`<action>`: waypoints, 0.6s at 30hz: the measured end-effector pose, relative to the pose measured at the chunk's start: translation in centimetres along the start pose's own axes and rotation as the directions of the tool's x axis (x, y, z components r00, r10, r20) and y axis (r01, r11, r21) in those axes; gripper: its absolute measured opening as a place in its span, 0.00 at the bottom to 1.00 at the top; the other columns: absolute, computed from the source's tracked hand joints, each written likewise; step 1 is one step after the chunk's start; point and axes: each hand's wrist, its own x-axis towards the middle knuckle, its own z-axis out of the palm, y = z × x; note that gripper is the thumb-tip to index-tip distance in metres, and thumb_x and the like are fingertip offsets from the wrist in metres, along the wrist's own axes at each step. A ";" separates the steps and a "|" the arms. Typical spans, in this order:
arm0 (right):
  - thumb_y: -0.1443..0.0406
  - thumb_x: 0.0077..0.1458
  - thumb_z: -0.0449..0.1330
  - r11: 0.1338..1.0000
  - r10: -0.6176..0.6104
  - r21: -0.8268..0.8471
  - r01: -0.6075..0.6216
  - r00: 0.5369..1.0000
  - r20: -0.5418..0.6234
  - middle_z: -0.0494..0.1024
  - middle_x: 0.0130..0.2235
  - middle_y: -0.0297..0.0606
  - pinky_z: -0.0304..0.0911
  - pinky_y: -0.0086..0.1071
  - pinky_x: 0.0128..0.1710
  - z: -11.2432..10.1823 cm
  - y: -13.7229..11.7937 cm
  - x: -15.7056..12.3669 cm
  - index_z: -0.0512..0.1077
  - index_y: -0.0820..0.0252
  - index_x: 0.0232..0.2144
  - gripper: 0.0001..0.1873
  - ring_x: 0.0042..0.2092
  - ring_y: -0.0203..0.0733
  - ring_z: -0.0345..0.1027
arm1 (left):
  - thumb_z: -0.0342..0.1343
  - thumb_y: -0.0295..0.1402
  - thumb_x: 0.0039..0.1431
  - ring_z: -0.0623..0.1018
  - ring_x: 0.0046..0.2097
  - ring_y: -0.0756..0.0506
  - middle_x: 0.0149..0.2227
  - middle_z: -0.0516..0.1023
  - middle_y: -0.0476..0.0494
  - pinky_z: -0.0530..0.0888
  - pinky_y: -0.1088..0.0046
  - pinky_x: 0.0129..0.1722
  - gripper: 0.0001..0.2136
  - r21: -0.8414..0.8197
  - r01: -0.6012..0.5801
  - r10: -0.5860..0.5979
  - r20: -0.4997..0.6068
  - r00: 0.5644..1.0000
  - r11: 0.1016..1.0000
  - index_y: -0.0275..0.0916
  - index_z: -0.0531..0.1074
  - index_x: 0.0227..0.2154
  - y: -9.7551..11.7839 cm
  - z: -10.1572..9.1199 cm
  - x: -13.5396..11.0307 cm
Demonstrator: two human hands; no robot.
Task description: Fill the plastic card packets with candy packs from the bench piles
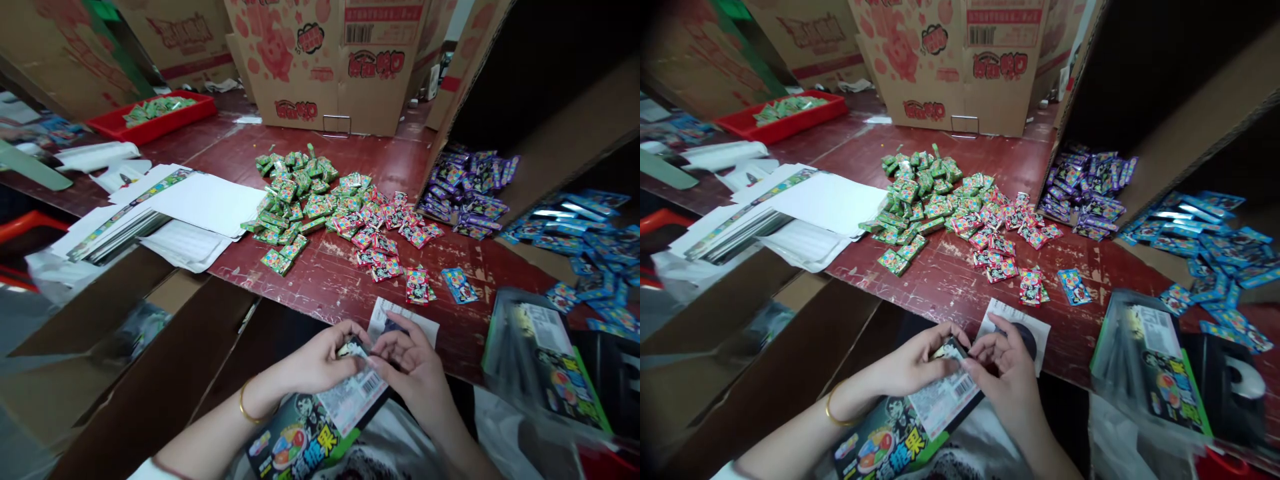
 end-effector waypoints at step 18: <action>0.56 0.49 0.66 0.994 0.012 0.108 0.007 0.985 -0.173 0.74 0.48 0.41 0.70 0.38 0.40 -3.4 -1.1 2.4 0.55 0.48 0.57 0.36 0.45 0.46 0.72 | 0.44 0.72 0.35 0.75 0.49 0.31 0.53 0.71 0.27 0.75 0.58 0.36 0.50 -0.622 0.111 -0.158 -0.020 0.987 0.775 0.37 0.66 0.54 -0.2 -7.5 -1.5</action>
